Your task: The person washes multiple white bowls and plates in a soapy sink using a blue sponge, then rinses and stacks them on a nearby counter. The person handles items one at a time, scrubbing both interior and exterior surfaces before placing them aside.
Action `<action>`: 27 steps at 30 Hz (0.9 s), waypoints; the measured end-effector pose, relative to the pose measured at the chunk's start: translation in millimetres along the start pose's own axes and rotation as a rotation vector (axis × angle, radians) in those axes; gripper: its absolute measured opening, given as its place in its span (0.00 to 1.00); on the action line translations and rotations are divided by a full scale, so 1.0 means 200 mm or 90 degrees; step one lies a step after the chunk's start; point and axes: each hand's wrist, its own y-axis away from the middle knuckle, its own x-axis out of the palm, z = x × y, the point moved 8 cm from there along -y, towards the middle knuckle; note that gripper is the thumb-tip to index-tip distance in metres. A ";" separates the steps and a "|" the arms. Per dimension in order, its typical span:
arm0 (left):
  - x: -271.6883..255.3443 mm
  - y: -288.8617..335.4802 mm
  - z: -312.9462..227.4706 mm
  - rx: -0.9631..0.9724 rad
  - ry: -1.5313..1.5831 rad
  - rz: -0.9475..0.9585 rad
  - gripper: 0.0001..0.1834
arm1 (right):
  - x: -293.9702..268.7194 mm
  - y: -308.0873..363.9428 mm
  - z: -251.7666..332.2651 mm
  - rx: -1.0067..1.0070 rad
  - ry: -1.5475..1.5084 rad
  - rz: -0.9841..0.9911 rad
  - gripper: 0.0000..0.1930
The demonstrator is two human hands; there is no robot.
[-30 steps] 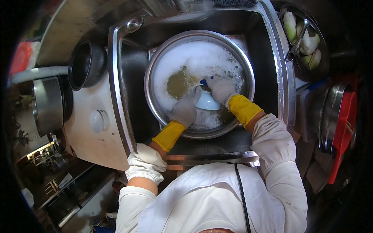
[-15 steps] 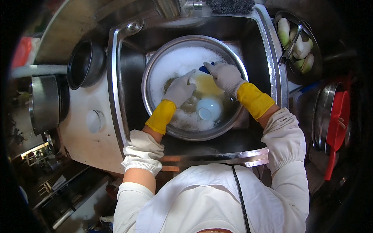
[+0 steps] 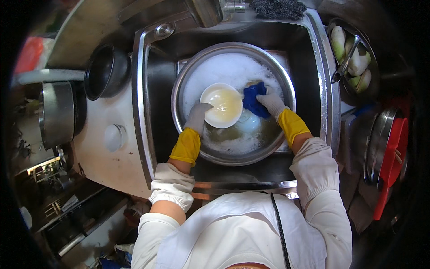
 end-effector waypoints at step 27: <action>0.05 0.18 -0.20 -0.130 -0.041 -0.019 0.25 | 0.64 0.72 0.43 -0.611 0.313 0.044 0.24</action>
